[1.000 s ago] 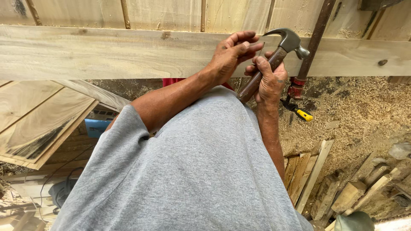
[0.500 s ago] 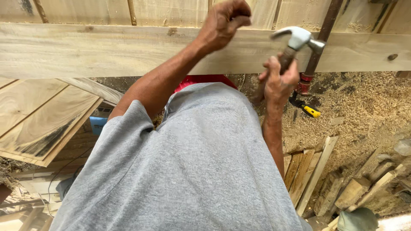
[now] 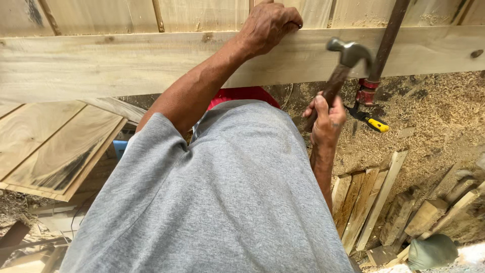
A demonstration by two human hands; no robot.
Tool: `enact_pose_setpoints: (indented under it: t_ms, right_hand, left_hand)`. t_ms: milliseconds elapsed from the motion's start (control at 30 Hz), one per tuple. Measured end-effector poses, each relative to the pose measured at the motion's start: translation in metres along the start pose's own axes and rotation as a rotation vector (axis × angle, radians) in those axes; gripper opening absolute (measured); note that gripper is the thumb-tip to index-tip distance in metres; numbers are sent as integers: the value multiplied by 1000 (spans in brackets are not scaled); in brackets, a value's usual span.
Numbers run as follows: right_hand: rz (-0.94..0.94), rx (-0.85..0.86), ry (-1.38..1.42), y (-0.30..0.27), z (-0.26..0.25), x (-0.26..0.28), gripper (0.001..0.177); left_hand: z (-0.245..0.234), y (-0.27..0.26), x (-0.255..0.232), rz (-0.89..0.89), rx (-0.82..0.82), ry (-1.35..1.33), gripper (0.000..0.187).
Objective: The person hammers nails into a wooden structure using a hammer. They repeatedly pick up nails, position them against the wood, and strike them with the hammer. The person moves around the structure to access different areas for nailing.
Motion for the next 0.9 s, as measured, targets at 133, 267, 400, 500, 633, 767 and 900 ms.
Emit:
enact_pose_setpoints:
  t_ms: [133,267,400,500,633,767,900]
  right_hand:
    - [-192,113,-3,-14,19,60,36]
    - [-121,4,-390,-12,24,67,30]
    - [-267,-28,-524,-24,35,78,38]
    - [-353,-45,-608,-26,38,78,42]
    - [-121,20,-949,-2,42,45,39]
    - [-202,26,-556,-30,35,70,36]
    - [-405,-53,-360,-47,29,83,33]
  left_hand:
    - [13,-13,-3,-23,18,-9,12]
    - [-7,-12,-17,108,-13,87,10]
    - [-10,-11,-18,98,13,89,11]
    - [-4,-13,-19,139,6,127,10]
    - [2,-16,-13,111,60,122,11]
    - [17,-15,-9,129,66,180,12]
    - [9,-17,-1,177,5,111,16]
Point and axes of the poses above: each hand's wrist, its own y-axis towards the middle knuckle, its own z-axis out of the palm, x = y × z, the point moved 7 cm from there along y, towards the middle knuckle, and after that the axes turned 1 degree about z, right-handed, at the moved point
